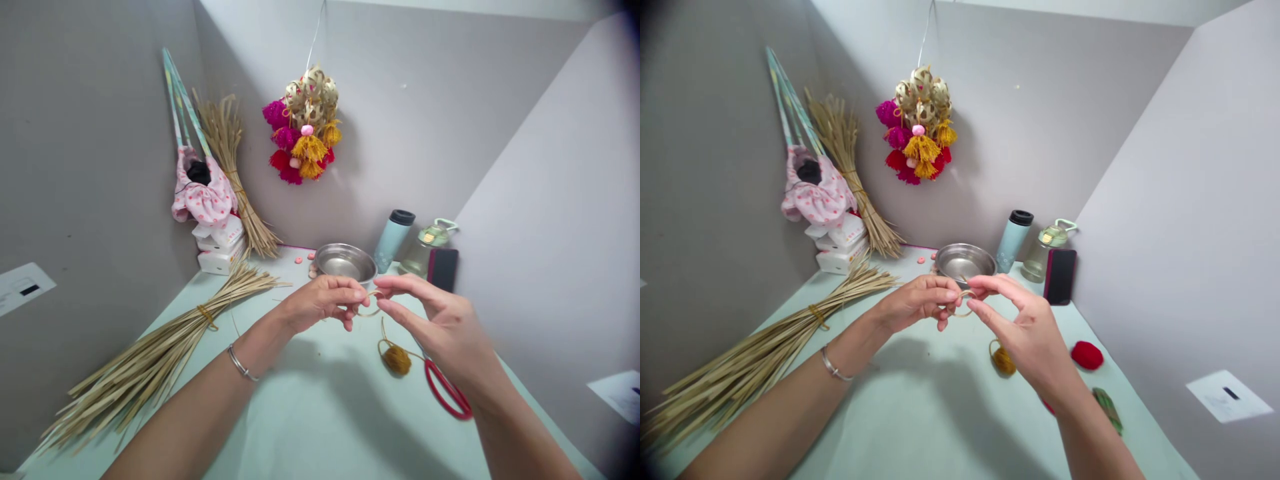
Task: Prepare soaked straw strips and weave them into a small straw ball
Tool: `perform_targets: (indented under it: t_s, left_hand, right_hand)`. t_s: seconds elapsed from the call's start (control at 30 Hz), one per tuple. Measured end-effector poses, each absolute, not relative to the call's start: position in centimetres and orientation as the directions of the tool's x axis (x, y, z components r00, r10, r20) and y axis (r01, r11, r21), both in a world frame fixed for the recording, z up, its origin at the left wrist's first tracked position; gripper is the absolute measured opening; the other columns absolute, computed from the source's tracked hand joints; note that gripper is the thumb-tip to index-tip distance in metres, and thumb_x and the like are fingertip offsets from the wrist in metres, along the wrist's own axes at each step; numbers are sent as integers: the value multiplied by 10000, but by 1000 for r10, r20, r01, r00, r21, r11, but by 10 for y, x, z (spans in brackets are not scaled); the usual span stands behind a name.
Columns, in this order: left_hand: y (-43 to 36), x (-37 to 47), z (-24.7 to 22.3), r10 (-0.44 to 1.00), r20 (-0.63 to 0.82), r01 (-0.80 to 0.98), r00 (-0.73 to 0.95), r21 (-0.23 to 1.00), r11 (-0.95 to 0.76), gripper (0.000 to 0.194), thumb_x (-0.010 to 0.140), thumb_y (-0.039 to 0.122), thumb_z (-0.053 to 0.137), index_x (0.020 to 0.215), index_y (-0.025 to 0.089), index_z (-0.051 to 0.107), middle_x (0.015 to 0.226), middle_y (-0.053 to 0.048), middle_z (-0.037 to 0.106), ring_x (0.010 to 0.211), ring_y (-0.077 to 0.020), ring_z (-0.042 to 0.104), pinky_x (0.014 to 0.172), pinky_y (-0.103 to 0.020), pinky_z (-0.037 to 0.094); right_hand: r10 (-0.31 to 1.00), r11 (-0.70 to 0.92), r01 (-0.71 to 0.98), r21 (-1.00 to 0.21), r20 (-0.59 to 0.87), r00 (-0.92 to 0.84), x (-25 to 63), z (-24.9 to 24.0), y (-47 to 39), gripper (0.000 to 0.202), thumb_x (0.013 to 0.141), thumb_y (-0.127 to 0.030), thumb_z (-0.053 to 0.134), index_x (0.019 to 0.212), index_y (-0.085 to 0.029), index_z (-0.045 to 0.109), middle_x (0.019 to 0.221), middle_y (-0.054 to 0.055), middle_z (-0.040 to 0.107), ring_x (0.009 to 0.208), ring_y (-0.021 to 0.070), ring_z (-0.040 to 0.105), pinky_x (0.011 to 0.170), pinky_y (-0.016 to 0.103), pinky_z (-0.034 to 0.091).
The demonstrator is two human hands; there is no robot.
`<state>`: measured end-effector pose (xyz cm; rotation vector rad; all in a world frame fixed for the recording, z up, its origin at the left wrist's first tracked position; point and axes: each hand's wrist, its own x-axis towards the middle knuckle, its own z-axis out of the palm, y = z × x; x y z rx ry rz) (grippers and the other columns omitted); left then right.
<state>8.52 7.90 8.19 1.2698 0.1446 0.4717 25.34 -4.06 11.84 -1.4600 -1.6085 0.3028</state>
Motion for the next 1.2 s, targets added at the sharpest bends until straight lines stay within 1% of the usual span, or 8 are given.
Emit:
perform_targets:
  t_s: [0.13, 0.27, 0.37, 0.5, 0.57, 0.67, 0.83, 1.2]
  left_hand:
    - [79, 86, 79, 358, 150, -241, 921, 944, 224, 222, 819, 357, 709, 825, 141, 657, 808, -5, 545, 625, -70, 498, 615, -238, 521]
    - [78, 88, 77, 331, 153, -246, 931, 933, 262, 200, 841, 345, 696, 838, 152, 642, 812, -2, 555, 612, -73, 528, 596, -240, 516]
    - [77, 89, 76, 382, 142, -274, 913, 908, 318, 218, 819, 352, 725, 843, 153, 642, 768, 11, 541, 600, -61, 500, 559, -199, 460]
    - [74, 93, 76, 534, 146, -397, 833, 829, 393, 217, 786, 329, 761, 834, 140, 664, 717, 31, 497, 590, -38, 416, 514, -152, 333]
    - [71, 95, 77, 578, 143, -439, 803, 797, 414, 210, 766, 312, 776, 825, 136, 679, 730, 29, 508, 609, -42, 412, 528, -161, 323]
    - [65, 97, 80, 598, 127, -458, 792, 771, 443, 204, 743, 303, 794, 813, 138, 697, 748, 26, 528, 642, -53, 429, 588, -184, 355]
    - [59, 99, 83, 603, 121, -459, 788, 768, 447, 197, 731, 303, 801, 798, 141, 711, 795, 15, 560, 671, -61, 440, 667, -212, 380]
    - [59, 100, 80, 586, 151, -459, 796, 781, 423, 162, 764, 290, 770, 786, 143, 706, 790, 15, 526, 690, -68, 428, 692, -216, 382]
  right_hand:
    - [860, 343, 715, -609, 510, 22, 251, 119, -41, 101, 919, -343, 641, 871, -266, 685, 900, 8, 700, 864, 199, 626, 832, 358, 498]
    - [766, 450, 796, -404, 633, -111, 250, 118, -40, 95, 943, -231, 595, 865, -266, 637, 826, -11, 682, 785, 183, 604, 1003, 442, 424]
    - [713, 452, 837, -308, 688, -132, 251, 117, -39, 85, 948, -216, 588, 1003, -266, 630, 893, 8, 692, 849, 197, 629, 1020, 459, 420]
    - [686, 417, 896, -153, 700, -199, 250, 113, -37, 545, 885, -356, 695, 1368, -234, 477, 1184, 116, 655, 1103, 285, 592, 998, 504, 445]
    - [643, 393, 920, -15, 720, -263, 249, 110, -34, 630, 874, -378, 705, 1414, -203, 431, 1239, 149, 635, 1131, 301, 587, 1049, 551, 400]
    - [562, 343, 931, 123, 768, -308, 247, 106, -31, 537, 900, -335, 678, 1362, -150, 479, 1148, 149, 677, 1027, 273, 638, 1068, 562, 384]
    - [505, 325, 935, 145, 809, -301, 245, 106, -30, 419, 898, -266, 685, 1262, -110, 549, 1021, 123, 718, 896, 233, 673, 1064, 558, 388]
    - [504, 347, 928, 136, 808, -307, 247, 110, -32, 283, 891, -202, 695, 1156, -146, 609, 991, 91, 742, 835, 201, 692, 1068, 551, 385]
